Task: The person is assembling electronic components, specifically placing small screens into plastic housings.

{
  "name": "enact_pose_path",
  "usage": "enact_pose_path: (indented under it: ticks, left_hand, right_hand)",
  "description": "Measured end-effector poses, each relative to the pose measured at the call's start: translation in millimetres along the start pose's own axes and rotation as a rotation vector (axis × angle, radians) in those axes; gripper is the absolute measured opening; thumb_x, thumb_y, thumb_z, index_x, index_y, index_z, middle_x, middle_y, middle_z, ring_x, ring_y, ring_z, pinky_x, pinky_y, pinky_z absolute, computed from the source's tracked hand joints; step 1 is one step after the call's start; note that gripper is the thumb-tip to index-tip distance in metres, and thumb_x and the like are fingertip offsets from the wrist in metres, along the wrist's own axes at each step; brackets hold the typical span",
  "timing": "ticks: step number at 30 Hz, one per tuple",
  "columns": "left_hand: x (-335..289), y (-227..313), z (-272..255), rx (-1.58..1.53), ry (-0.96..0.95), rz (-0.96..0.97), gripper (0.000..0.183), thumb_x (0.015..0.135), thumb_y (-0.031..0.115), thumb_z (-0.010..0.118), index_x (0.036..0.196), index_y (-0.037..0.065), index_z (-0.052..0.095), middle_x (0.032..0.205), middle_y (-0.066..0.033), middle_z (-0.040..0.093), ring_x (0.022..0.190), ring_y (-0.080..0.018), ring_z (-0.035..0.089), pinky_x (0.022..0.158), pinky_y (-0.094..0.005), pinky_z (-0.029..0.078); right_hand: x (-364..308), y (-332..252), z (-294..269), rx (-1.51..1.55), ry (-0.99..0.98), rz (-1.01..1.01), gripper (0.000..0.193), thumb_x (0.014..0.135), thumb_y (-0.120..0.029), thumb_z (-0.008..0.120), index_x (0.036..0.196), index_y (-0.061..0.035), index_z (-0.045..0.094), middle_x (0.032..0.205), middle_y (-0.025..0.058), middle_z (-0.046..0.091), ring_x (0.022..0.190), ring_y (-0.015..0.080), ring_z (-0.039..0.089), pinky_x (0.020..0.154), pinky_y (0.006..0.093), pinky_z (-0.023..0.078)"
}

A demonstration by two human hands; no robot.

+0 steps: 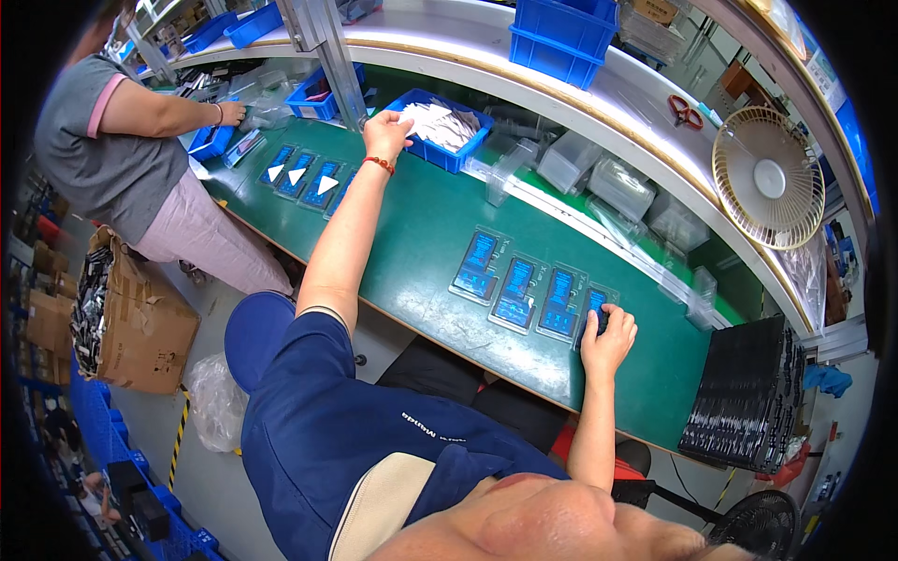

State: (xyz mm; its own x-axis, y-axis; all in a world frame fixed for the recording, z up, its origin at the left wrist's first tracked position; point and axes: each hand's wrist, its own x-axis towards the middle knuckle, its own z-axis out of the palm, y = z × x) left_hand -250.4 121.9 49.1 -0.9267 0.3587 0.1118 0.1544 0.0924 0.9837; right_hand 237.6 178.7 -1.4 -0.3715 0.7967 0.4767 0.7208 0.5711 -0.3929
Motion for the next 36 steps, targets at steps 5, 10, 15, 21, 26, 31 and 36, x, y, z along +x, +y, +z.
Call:
enact_pose_path:
  ticks: [5,10,15,21,26,31,36]
  left_hand:
    - [1,-5,-3,-0.138,0.023,-0.032,0.018,0.081,0.003,0.071,0.096,-0.004,0.063,0.085,-0.0081,0.066,0.07,-0.0138,0.065,0.05,-0.0239,0.054]
    - [-19,-3,-5,-0.225,0.143,0.032,0.02,0.081,0.001,0.07,0.098,-0.005,0.063,0.087,-0.0101,0.067,0.069,-0.0139,0.065,0.047,-0.023,0.052]
    - [-96,11,-12,-0.503,-0.336,-0.124,0.022,0.088,0.005,0.063,0.108,-0.003,0.057,0.099,-0.0108,0.067,0.085,-0.0176,0.067,0.06,-0.0247,0.054]
    - [-206,11,22,-0.408,-0.787,-0.261,0.018,0.087,0.002,0.063,0.105,-0.003,0.062,0.095,-0.0118,0.069,0.081,-0.016,0.068,0.059,-0.0234,0.054]
    - [-229,-6,20,-0.335,-0.827,-0.21,0.022,0.085,0.007,0.068,0.106,0.0,0.064,0.085,-0.0067,0.069,0.074,-0.0125,0.067,0.057,-0.0231,0.052]
    - [-237,1,9,0.559,-0.66,0.413,0.035,0.071,0.021,0.078,0.101,0.007,0.068,0.077,-0.0088,0.062,0.075,-0.0282,0.061,0.077,-0.0368,0.048]
    - [-195,11,9,0.471,-0.376,0.692,0.035,0.071,0.024,0.077,0.101,0.007,0.068,0.093,-0.0124,0.063,0.095,-0.0336,0.057,0.084,-0.0404,0.047]
  right_hand:
    - [0,3,0,-0.008,-0.002,-0.019,0.024,0.082,-0.022,0.068,0.1,-0.0073,0.061,0.096,0.0113,0.054,0.094,0.0317,0.05,0.084,0.0422,0.04]
    - [-3,1,-6,-0.016,-0.018,0.028,0.026,0.081,-0.022,0.068,0.101,-0.0073,0.061,0.098,0.0123,0.055,0.096,0.0323,0.051,0.085,0.0431,0.04]
    - [15,-28,-12,0.072,0.132,-0.147,0.028,0.079,-0.023,0.07,0.101,-0.0078,0.062,0.1,0.0135,0.059,0.098,0.0328,0.054,0.084,0.0435,0.041]
    - [48,-105,37,0.975,-0.286,0.019,0.033,0.08,-0.014,0.073,0.109,-0.0034,0.063,0.091,0.0098,0.067,0.082,0.0161,0.063,0.076,0.0292,0.049]
    - [48,-105,44,0.909,-0.234,-0.062,0.006,0.081,-0.008,0.068,0.086,-0.0049,0.07,0.085,0.0066,0.068,0.085,0.0192,0.062,0.078,0.0314,0.047]
    - [21,-82,16,0.27,-0.099,-0.549,0.017,0.076,-0.015,0.07,0.092,-0.01,0.069,0.089,0.0034,0.065,0.09,0.0237,0.057,0.084,0.0423,0.039]
    - [10,-89,1,0.242,-0.18,-0.573,0.029,0.073,-0.018,0.073,0.099,-0.0058,0.067,0.103,0.0075,0.06,0.097,0.0269,0.053,0.088,0.0417,0.038]
